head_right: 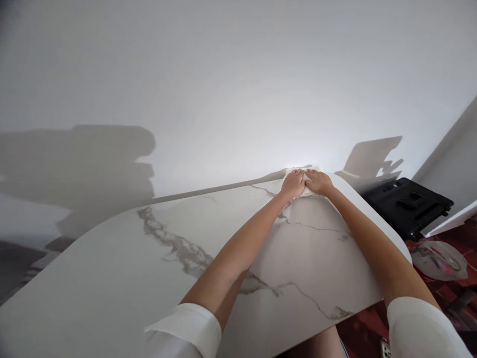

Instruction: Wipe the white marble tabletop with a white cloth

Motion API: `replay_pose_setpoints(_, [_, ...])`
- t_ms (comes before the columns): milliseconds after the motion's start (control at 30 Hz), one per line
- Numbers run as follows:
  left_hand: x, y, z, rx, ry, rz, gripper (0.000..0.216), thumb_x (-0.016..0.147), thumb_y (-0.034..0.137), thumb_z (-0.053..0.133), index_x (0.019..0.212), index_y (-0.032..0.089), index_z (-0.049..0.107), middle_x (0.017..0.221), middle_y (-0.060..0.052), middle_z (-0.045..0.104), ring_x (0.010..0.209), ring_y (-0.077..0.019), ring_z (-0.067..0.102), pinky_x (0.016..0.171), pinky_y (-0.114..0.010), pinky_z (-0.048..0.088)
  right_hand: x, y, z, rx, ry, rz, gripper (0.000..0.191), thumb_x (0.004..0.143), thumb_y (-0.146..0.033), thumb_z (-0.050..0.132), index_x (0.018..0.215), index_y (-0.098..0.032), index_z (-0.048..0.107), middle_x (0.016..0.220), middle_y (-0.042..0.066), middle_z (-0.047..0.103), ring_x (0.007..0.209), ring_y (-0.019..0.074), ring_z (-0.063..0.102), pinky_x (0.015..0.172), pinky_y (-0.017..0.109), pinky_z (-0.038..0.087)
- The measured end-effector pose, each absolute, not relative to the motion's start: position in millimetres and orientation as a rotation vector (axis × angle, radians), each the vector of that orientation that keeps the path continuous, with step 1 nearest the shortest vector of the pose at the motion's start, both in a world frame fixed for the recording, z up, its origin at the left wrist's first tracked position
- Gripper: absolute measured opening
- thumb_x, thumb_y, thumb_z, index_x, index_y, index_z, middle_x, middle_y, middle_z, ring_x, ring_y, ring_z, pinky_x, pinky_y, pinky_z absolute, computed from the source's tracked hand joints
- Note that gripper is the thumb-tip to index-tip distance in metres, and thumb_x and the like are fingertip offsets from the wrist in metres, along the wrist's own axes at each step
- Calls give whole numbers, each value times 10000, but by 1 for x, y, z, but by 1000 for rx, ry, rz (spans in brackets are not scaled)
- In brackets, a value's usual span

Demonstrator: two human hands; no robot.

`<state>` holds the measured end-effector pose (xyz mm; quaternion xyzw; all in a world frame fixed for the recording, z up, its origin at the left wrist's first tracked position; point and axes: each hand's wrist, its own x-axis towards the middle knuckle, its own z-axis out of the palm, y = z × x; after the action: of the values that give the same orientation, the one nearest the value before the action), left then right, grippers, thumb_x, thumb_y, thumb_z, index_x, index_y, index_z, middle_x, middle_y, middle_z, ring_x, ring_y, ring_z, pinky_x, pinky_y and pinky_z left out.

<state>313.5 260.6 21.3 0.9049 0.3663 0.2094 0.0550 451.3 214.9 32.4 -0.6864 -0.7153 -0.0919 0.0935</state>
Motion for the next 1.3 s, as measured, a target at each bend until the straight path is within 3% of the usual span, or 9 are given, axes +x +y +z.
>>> replay_pose_setpoints(200, [221,278,9,2794,1184,721,428,914,154,322,1310,63,456,1393,-156,483,1330,-229,389,1118,-365,277,365,232,32,-1883,-2237,-138,549,945,-401,356,1442,-176,411,1498,57,370,1363,274,348,1090,421,333])
replay_pose_setpoints(433, [106,299,0,2760,1358,769,425,905,139,309,1291,71,476,1358,-165,521,1291,-238,446,1101,-381,319,247,262,27,-1775,-2332,-192,512,956,-336,383,1417,-120,436,1471,110,413,1353,255,362,1103,357,278])
replay_pose_setpoints(800, [-95,322,-20,2731,1517,805,424,889,179,294,1233,128,536,1284,-114,593,1229,-226,513,1072,-385,384,60,287,15,-1491,-2419,-160,436,965,-330,389,1297,-87,533,1386,145,506,1275,262,432,1056,380,312])
replay_pose_setpoints(967, [-185,321,-30,2710,1612,834,476,862,214,290,1263,122,529,1304,-112,586,1255,-237,498,1097,-409,369,-21,286,11,-1385,-2418,-79,435,962,-335,380,1254,-63,554,1331,156,551,1237,263,466,1034,385,342])
replay_pose_setpoints(1300, [-281,274,-49,2639,1626,802,594,890,362,214,1369,86,433,1424,-152,467,1346,-263,401,1138,-454,302,-91,245,-5,-1201,-2405,-88,477,959,-337,409,1336,-55,489,1438,160,445,1332,278,373,1092,408,283])
